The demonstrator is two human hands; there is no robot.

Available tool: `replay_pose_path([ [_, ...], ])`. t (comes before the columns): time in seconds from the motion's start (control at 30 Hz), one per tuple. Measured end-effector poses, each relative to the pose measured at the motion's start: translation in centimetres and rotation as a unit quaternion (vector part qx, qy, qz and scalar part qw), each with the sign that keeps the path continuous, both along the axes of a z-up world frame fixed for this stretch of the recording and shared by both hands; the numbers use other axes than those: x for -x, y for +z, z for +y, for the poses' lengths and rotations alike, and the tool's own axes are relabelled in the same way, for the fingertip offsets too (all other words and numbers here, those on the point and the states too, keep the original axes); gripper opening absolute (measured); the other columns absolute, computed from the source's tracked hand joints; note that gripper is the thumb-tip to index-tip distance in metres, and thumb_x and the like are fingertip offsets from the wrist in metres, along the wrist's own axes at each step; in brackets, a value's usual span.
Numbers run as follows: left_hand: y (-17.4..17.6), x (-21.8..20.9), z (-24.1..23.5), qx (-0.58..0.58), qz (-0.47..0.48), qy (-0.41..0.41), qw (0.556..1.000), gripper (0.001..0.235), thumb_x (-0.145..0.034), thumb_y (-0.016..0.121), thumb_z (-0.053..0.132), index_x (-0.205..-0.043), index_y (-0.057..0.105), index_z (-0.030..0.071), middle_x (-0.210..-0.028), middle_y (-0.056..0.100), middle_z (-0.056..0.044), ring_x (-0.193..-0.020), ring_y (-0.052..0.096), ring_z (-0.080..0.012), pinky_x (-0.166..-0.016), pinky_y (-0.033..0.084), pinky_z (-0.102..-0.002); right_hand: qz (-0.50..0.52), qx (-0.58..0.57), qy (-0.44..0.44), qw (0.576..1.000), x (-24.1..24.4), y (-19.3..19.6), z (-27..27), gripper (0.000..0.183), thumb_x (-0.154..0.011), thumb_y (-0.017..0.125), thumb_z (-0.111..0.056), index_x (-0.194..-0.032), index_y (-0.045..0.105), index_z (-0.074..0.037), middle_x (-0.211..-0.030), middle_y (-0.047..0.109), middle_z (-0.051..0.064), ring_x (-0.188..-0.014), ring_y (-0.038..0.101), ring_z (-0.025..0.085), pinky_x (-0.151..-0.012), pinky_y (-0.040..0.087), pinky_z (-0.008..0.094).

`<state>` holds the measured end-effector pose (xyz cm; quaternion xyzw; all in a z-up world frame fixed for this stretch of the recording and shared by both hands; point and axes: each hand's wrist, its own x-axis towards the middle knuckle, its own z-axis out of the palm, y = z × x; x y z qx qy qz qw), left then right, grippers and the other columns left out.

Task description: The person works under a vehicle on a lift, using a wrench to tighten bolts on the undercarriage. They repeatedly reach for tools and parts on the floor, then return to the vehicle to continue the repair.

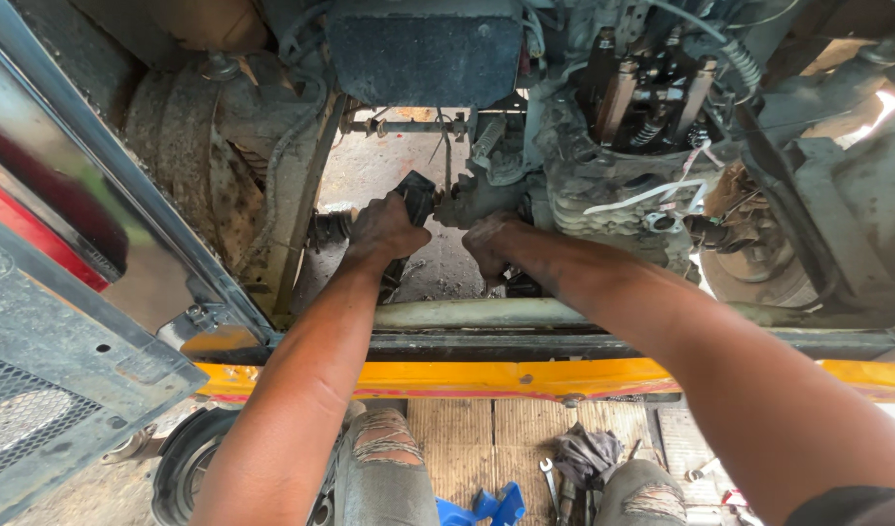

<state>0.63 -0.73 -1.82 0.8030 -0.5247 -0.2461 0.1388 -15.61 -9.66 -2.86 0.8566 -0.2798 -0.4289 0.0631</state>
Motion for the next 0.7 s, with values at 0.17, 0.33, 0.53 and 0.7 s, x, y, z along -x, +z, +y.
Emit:
replay_pose_path([
  [0.17,-0.1,0.3,-0.3,-0.019,0.059,0.016,0.998,0.063,-0.075,0.073,0.029,-0.129,0.058,0.001,-0.116,0.073,-0.023,-0.104,0.076,-0.0366,-0.093,0.063,-0.044,-0.166,0.009,-0.025,0.986,-1.5,1.3,-1.4,0.055,-0.108,0.052,-0.054,-0.135,0.065,-0.008,-0.134,0.062,0.019,-0.117,0.065,0.035,-0.102,0.051,0.047],
  [0.33,0.0,-0.8,-1.7,0.112,0.113,0.172,0.972,0.076,-0.084,0.072,0.054,-0.130,0.051,-0.004,-0.116,0.068,-0.024,-0.106,0.070,-0.0363,-0.096,0.056,-0.042,-0.435,-0.142,-0.330,0.826,-2.1,6.5,-0.3,0.070,-0.097,0.046,-0.059,-0.144,0.052,-0.008,-0.117,0.074,0.024,-0.114,0.074,0.025,-0.107,0.049,0.045],
  [0.53,-0.5,-1.6,-3.7,0.317,0.548,0.151,0.759,0.073,-0.108,0.049,0.065,-0.142,0.054,0.002,-0.125,0.060,-0.011,-0.110,0.054,-0.0220,-0.091,0.042,-0.035,-0.502,-0.114,-0.159,0.842,-2.1,8.9,1.6,0.088,-0.094,0.075,-0.059,-0.146,0.045,0.007,-0.130,0.056,0.023,-0.123,0.054,0.032,-0.099,0.049,0.048],
  [0.7,0.7,-0.5,-2.2,0.477,0.479,0.132,0.725,0.044,-0.100,0.064,0.041,-0.100,0.073,-0.002,-0.103,0.072,-0.015,-0.097,0.070,-0.0219,-0.086,0.062,-0.036,-0.755,-0.230,-0.216,0.575,-0.5,8.6,-0.9,0.059,-0.080,0.070,0.001,-0.138,0.057,0.007,-0.105,0.078,0.016,-0.089,0.078,0.020,-0.080,0.063,0.034],
])
